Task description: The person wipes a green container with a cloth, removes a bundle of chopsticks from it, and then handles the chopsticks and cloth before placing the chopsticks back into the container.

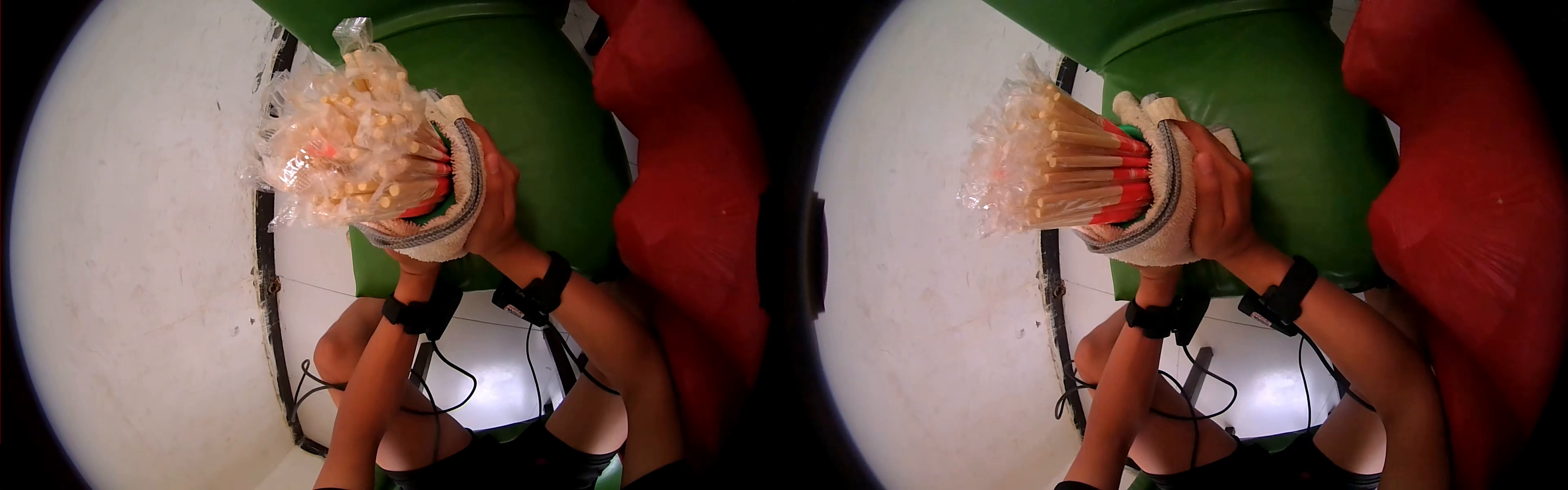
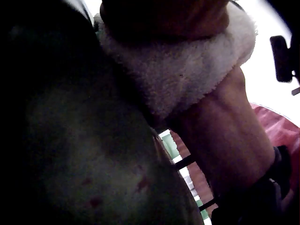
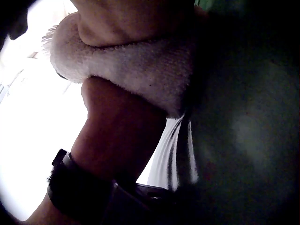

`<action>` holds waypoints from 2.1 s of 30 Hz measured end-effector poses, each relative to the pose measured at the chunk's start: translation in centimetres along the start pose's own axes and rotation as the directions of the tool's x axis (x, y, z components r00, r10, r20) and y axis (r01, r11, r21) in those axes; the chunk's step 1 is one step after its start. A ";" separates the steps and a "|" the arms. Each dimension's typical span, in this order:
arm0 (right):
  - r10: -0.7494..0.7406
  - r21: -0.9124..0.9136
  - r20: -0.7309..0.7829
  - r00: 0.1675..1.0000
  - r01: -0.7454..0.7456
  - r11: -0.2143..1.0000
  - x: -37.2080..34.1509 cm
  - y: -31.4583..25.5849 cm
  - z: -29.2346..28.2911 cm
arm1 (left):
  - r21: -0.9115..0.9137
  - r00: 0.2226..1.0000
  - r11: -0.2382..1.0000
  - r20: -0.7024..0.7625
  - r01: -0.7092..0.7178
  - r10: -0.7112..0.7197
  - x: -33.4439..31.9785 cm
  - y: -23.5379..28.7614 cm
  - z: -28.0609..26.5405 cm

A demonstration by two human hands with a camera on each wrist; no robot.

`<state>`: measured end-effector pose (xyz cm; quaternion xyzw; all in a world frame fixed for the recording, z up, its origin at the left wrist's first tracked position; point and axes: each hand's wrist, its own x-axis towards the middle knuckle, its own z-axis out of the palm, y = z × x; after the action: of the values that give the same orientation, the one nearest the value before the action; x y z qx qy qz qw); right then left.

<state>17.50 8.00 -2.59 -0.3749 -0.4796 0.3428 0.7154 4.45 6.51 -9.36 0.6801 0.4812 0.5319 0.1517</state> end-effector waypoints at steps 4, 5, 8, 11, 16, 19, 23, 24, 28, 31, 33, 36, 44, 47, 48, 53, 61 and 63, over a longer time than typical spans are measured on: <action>-0.013 -0.027 -0.004 1.000 0.013 1.000 0.0 0.0 0.0 | 0.016 1.000 1.000 0.004 -0.005 0.005 -0.2 -0.3 0.0; -0.011 -0.035 -0.005 1.000 0.011 0.999 -0.1 0.1 0.0 | 0.020 1.000 1.000 0.002 -0.008 0.008 -0.2 -0.4 0.1; -0.023 -0.062 -0.011 1.000 0.022 0.998 -0.2 0.0 0.2 | 0.028 1.000 0.999 0.003 -0.018 0.018 -0.3 -0.7 0.0; -0.024 -0.079 -0.014 1.000 0.023 0.997 -0.4 0.7 0.2 | 0.036 1.000 0.999 0.006 -0.020 0.020 -0.3 -1.0 -0.1; -0.014 -0.077 0.016 1.000 0.015 0.997 -0.5 1.1 0.4 | -0.021 0.997 0.997 0.028 0.072 -0.071 0.0 -1.0 -1.0; 0.013 -0.066 0.056 0.998 -0.009 0.998 0.3 0.4 0.5 | -0.455 0.906 0.796 0.060 0.399 -0.419 1.7 -0.3 -1.7; 0.110 -0.054 0.119 0.987 -0.104 0.993 2.2 -1.9 1.3 | -0.276 0.939 0.897 0.103 0.344 -0.328 6.1 1.7 -5.2; 0.134 -0.040 0.121 0.984 -0.130 0.991 2.7 -2.3 1.3 | -0.213 0.952 0.930 0.133 0.298 -0.275 7.5 2.4 -6.1; 0.216 0.082 0.265 0.940 -0.245 0.966 4.0 -4.7 -1.0 | -0.498 0.966 0.828 0.148 0.258 -0.212 11.0 6.3 -7.2; 0.158 0.008 0.351 0.923 -0.172 0.985 5.4 -5.0 -1.5 | -0.295 0.966 0.955 0.254 0.027 0.051 12.6 3.7 -10.1; 0.103 0.007 0.384 0.918 -0.114 0.993 6.3 -5.6 -1.3 | -0.145 0.959 0.988 0.267 -0.058 0.096 13.0 4.4 -11.0; -0.071 -0.168 0.542 0.837 0.191 0.967 8.0 -5.7 -2.3 | -0.062 0.930 0.992 0.346 -0.108 0.123 13.8 4.8 -12.9; -0.099 -0.509 0.542 0.835 0.420 0.752 8.1 -6.5 -5.3 | -0.051 0.834 0.998 0.548 -0.041 0.062 15.5 9.6 -15.4; -0.138 -0.470 0.595 0.792 0.482 0.739 8.7 -8.1 -7.6 | -0.138 0.767 0.982 0.641 0.126 -0.008 14.9 11.3 -15.8; -0.156 -0.434 0.619 0.769 0.502 0.748 8.8 -8.5 -8.2 | -0.134 0.720 0.972 0.693 0.191 -0.046 14.8 11.9 -16.2; 0.382 -0.428 0.698 0.605 -0.075 0.901 8.3 -10.4 -11.3 | 0.176 0.465 0.979 0.861 0.104 -0.204 14.9 14.2 -15.3; 0.109 -0.392 0.504 0.857 0.115 0.913 9.0 -8.9 -11.8 | 0.337 0.433 0.932 0.826 0.132 -0.360 14.8 14.7 -14.2; -0.227 -0.539 0.378 0.897 0.413 0.734 10.0 -7.8 -10.6 | 0.317 0.500 0.939 0.797 0.132 -0.339 14.6 15.3 -14.0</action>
<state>31.59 10.52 5.73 -0.4410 -0.7200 0.0918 0.5280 -0.59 6.65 15.43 0.7905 0.4913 0.0575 0.3613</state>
